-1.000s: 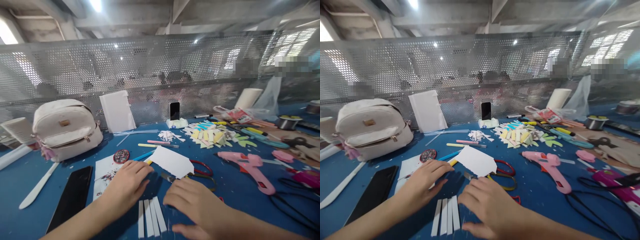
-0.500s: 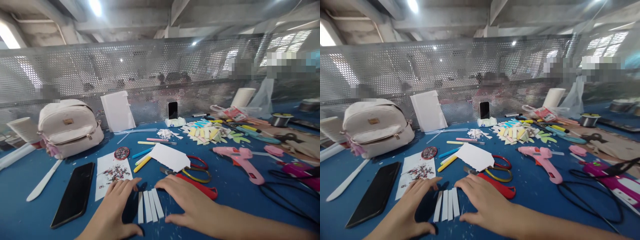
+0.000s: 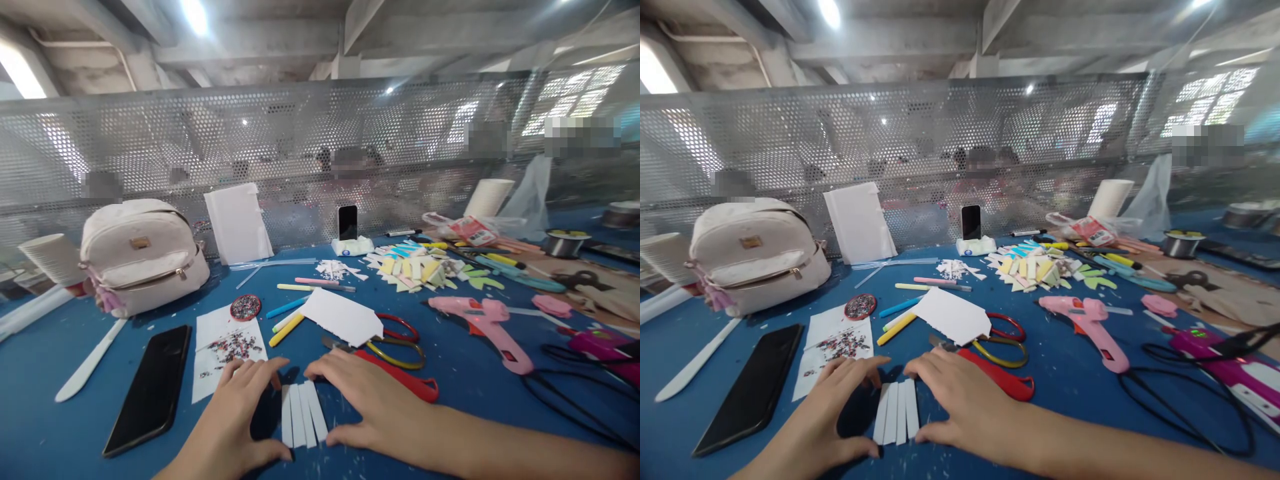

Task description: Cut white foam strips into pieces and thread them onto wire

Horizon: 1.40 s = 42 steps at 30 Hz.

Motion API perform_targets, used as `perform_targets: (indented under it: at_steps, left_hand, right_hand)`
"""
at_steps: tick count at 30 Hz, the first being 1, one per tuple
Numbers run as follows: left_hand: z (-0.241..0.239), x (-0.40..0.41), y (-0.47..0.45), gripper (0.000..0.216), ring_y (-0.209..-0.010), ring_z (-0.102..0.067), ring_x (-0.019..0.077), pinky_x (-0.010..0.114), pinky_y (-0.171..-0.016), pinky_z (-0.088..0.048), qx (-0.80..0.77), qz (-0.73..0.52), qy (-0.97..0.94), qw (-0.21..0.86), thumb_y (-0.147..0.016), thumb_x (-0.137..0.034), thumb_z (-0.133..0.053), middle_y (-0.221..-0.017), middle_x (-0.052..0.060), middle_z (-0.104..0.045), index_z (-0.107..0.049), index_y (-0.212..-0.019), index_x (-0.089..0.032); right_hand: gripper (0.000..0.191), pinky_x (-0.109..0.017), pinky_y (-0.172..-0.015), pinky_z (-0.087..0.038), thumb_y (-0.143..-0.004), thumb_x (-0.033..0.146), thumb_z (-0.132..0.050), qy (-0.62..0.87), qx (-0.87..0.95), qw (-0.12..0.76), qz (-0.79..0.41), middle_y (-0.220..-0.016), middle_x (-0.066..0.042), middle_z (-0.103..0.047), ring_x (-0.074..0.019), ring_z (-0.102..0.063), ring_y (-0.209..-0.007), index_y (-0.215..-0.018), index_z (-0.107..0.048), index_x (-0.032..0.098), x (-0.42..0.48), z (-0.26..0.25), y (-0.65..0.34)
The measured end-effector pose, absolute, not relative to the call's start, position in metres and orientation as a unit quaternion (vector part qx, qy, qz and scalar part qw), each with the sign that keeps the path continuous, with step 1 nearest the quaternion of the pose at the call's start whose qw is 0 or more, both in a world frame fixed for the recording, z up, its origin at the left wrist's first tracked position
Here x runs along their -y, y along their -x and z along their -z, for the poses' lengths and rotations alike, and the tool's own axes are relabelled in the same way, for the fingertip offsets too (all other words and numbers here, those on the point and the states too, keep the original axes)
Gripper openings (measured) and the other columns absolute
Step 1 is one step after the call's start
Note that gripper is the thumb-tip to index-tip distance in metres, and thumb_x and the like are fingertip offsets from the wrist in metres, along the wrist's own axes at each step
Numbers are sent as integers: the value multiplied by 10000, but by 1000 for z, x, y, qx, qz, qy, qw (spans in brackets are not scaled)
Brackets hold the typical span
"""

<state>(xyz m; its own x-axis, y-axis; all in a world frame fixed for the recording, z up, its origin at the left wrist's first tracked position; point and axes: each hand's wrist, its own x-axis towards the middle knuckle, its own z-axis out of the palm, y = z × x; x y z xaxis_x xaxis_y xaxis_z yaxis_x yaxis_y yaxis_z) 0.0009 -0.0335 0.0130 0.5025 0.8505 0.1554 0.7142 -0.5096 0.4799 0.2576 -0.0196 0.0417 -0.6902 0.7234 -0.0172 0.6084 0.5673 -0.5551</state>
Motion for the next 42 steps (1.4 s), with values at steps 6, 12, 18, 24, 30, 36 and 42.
perform_targets:
  at_steps: [6, 12, 18, 24, 30, 36, 42]
  left_hand:
    - [-18, 31, -8, 910, -978, -651, 361, 560, -969, -396, -461, -161, -858, 162, -549, -505, -936, -1059, 91, -697, -527, -1320, -247]
    - [-24, 29, -11, 673, -983, -633, 341, 486, -913, -407, -448, -143, -870, 146, -606, -590, -876, -1063, 65, -686, -641, -1142, -258]
    - [-30, 21, -11, 537, -964, -623, 310, 442, -898, -389, -437, -140, -881, 119, -684, -572, -838, -1056, 50, -681, -670, -1099, -276]
    - [-29, 6, -10, 526, -962, -640, 310, 417, -855, -378, -448, -142, -877, 100, -654, -474, -897, -1070, 41, -692, -676, -1094, -285]
    - [-25, -8, -9, 483, -953, -648, 303, 399, -818, -398, -443, -149, -882, 59, -678, -429, -894, -1074, 48, -689, -688, -1085, -271]
    - [-24, -25, -8, 477, -967, -656, 312, 438, -845, -428, -444, -147, -883, 45, -688, -383, -898, -1080, 60, -685, -684, -1094, -251]
    - [-20, -37, -5, 310, -969, -654, 280, 439, -871, -428, -408, -178, -894, 56, -739, -380, -864, -1088, 52, -708, -708, -960, -230]
  right_hand:
    - [670, -401, -1016, -425, -702, 299, -902, 385, 874, 100, -281, -1238, -90, -628, -290, -566, -1171, -1269, -561, 189, 17, -47, -253]
    - [664, -391, -1002, -432, -679, 282, -919, 393, 868, 94, -288, -1217, -80, -634, -278, -582, -1145, -1235, -569, 188, 15, -52, -251]
    - [643, -361, -934, -457, -691, 267, -912, 400, 869, 105, -271, -1203, -72, -640, -269, -589, -1122, -1232, -571, 197, 5, -52, -250]
    - [670, -389, -869, -451, -661, 313, -926, 401, 880, 121, -223, -1164, -74, -678, -293, -595, -1056, -1221, -578, 193, -12, -48, -247]
    - [624, -396, -854, -451, -696, 303, -904, 402, 888, 117, -191, -1161, -68, -676, -291, -582, -1046, -1216, -574, 208, -26, -49, -244]
    - [575, -411, -901, -450, -730, 281, -883, 408, 890, 114, -170, -1163, -82, -667, -289, -585, -1061, -1211, -580, 195, -41, -49, -239]
    - [610, -400, -883, -451, -732, 294, -881, 410, 888, 115, -170, -1154, -77, -661, -300, -580, -1067, -1252, -571, 219, -52, -48, -239]
